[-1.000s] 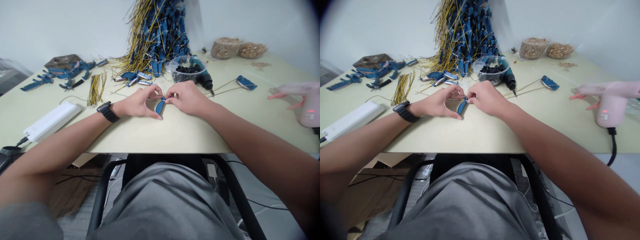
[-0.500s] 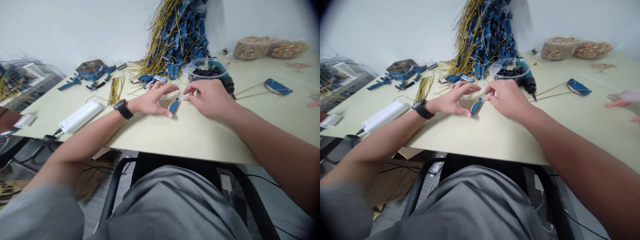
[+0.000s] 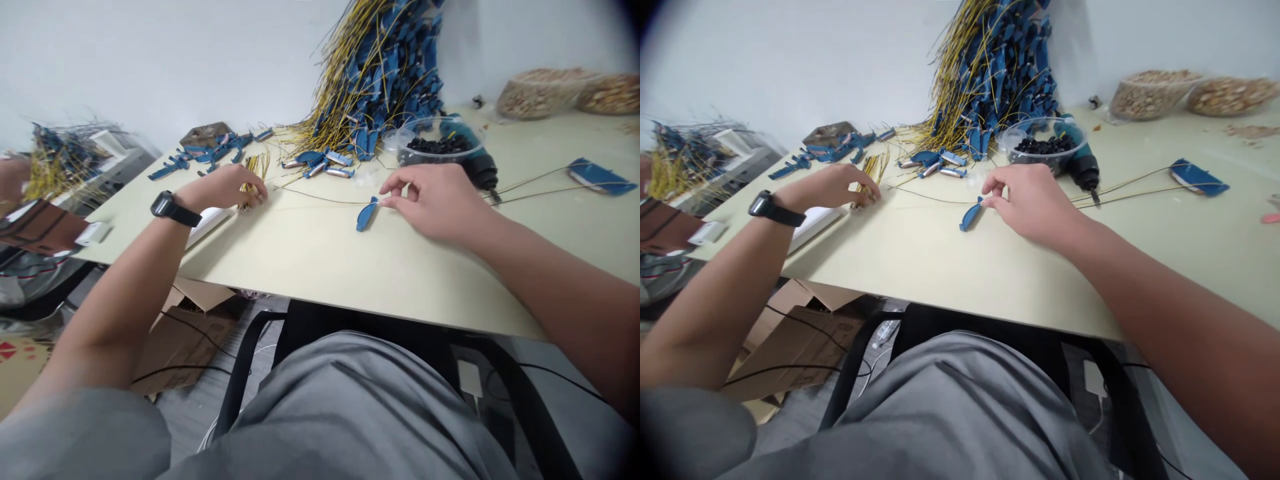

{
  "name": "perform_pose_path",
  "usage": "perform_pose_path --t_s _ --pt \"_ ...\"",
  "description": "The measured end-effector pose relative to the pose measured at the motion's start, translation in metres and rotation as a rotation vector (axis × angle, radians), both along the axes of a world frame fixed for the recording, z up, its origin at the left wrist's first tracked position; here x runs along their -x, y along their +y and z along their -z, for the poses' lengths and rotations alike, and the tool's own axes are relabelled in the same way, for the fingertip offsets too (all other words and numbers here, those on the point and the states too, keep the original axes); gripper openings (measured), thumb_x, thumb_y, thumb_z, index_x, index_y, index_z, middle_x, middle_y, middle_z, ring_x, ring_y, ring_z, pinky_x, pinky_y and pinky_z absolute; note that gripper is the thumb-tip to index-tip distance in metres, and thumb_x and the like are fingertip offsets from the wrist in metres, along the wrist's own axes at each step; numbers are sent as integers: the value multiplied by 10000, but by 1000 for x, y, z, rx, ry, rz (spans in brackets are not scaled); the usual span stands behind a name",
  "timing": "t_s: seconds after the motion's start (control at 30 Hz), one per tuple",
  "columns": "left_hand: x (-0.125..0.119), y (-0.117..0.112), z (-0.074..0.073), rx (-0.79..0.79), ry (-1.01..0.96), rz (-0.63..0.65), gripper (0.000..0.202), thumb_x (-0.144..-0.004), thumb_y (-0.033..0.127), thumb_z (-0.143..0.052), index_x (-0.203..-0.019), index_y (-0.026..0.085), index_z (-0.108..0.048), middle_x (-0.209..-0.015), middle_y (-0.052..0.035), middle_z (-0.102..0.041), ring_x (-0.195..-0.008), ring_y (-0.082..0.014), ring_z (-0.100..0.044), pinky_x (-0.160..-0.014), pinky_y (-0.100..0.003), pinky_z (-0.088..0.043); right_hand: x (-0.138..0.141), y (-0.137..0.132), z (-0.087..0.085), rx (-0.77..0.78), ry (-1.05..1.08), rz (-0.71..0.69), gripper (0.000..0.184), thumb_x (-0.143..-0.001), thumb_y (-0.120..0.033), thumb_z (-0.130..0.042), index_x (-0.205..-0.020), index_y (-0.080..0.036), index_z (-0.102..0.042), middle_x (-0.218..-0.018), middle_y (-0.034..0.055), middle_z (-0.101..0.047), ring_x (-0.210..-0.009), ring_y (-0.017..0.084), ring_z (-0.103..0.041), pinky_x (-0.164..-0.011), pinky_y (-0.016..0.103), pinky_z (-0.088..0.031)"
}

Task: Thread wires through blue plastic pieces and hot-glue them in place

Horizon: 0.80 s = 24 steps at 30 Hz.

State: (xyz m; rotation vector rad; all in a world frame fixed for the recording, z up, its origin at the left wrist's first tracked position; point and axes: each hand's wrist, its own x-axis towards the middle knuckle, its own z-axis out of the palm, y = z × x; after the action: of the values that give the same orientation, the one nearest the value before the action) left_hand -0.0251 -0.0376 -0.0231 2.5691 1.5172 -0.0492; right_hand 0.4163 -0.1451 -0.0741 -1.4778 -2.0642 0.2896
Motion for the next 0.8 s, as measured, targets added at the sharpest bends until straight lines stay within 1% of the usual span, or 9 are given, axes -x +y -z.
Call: perform_pose_path --t_s 0.1,0.17,0.3,0.37,0.43,0.57,0.7,0.77,0.8 --pt "4 8 13 -57 -45 16 219 -929 287 -750 -1017 233 -943 -1081 -67 -938 -1011 -265 -844 -998 -352 -615 -3 2 3 0 6 -11 170 -1129 -447 -854 -1137 -323 -971 -1059 140 -895 -1064 433 -844 -974 578 -594" --pt "7 14 17 -95 -55 32 226 -933 331 -729 -981 247 -932 -1072 -79 -932 -1051 -292 -857 -1016 -363 -623 -3 2 4 -2 7 -6 178 -1128 -463 -857 -1130 -326 -970 -1054 139 -894 -1049 427 -837 -966 574 -593" --pt "11 23 22 -186 -107 2 260 -957 348 -716 -1034 251 -945 -1092 -87 -943 -1092 -315 -874 -1066 -388 -638 0 2 3 4 3 23 72 -1080 -337 -889 -1094 -302 -950 -1025 117 -882 -1015 388 -832 -969 532 -585" --pt "12 27 24 -236 -140 -8 254 -968 331 -718 -1045 247 -945 -1121 -95 -953 -1130 -324 -879 -1110 -408 -641 1 2 1 3 -2 32 72 -1048 -268 -891 -1094 -278 -944 -1006 103 -873 -997 362 -829 -967 507 -584" --pt "12 29 26 -264 -165 -9 225 -969 327 -740 -1032 250 -942 -1150 -103 -961 -1166 -333 -878 -1129 -421 -640 1 2 1 1 -7 33 78 -1037 -243 -891 -1092 -265 -942 -980 96 -863 -980 349 -824 -957 495 -583" --pt "10 32 23 -259 -186 -26 169 -941 314 -761 -965 252 -917 -1130 -100 -960 -1135 -329 -877 -1095 -418 -641 -2 3 2 -1 -6 25 54 -1077 -318 -900 -1098 -294 -944 -942 102 -853 -935 356 -814 -914 506 -581" --pt "6 31 19 -198 -187 -15 209 -941 279 -696 -983 237 -897 -1132 -102 -963 -1121 -317 -877 -1119 -430 -639 -5 4 4 -5 0 13 131 -1100 -440 -905 -1100 -320 -956 -967 110 -867 -961 376 -819 -913 532 -587" --pt "5 32 19 -178 -191 -29 199 -931 283 -704 -982 245 -892 -1127 -99 -960 -1113 -310 -871 -1113 -426 -641 -5 4 4 -6 2 3 133 -1092 -441 -898 -1096 -326 -963 -970 106 -870 -980 379 -822 -921 537 -591" --pt "4 32 20 -180 -189 -44 185 -920 288 -718 -976 253 -891 -1114 -94 -956 -1105 -306 -867 -1098 -419 -639 -4 4 3 -4 1 3 119 -1081 -416 -893 -1093 -320 -964 -966 104 -870 -983 377 -823 -925 536 -594"
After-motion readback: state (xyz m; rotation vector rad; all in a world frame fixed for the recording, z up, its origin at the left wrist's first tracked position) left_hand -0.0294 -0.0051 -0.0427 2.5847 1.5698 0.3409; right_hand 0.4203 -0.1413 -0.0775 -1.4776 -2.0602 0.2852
